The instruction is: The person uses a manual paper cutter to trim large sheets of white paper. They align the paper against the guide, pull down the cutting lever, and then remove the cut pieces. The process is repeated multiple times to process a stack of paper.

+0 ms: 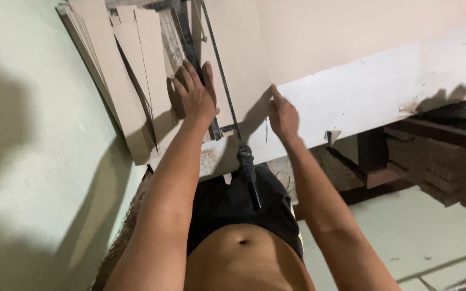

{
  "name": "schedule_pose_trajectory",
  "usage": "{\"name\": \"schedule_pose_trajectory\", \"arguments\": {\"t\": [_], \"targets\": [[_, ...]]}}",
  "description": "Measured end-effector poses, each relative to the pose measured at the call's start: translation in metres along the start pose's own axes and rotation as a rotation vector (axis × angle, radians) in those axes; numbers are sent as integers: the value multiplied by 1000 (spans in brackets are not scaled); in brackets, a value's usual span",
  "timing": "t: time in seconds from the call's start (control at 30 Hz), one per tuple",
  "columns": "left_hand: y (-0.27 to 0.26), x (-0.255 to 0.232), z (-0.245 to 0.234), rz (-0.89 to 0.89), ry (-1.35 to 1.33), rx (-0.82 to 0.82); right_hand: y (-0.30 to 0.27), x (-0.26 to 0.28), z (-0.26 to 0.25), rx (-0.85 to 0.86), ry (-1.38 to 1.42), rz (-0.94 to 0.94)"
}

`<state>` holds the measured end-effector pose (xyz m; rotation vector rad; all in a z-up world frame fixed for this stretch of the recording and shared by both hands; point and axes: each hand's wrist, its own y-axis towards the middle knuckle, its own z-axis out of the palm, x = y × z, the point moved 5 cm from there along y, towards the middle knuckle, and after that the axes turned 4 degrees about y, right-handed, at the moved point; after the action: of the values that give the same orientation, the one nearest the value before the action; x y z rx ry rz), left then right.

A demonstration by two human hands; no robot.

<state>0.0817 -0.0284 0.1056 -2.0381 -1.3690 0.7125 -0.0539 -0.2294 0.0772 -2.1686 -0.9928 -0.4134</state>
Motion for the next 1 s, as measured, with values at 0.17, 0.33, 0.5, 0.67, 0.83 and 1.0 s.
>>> {"name": "schedule_pose_trajectory", "arguments": {"t": [0.17,0.33,0.5,0.67,0.83,1.0], "targets": [[1,-2,0,-27,46,13,-94,118,-69,250,-141,11],[10,-3,7,-17,8,24,-171,113,-16,561,-267,134],[15,1,16,-13,-23,72,-147,-10,99,393,-410,-108],[8,4,9,-5,10,-37,-166,43,32,486,-134,66],[-9,-22,3,268,357,-222,-166,127,-69,566,20,159],[-12,-5,51,509,289,-217,-70,49,-24,103,-268,-84]]}}
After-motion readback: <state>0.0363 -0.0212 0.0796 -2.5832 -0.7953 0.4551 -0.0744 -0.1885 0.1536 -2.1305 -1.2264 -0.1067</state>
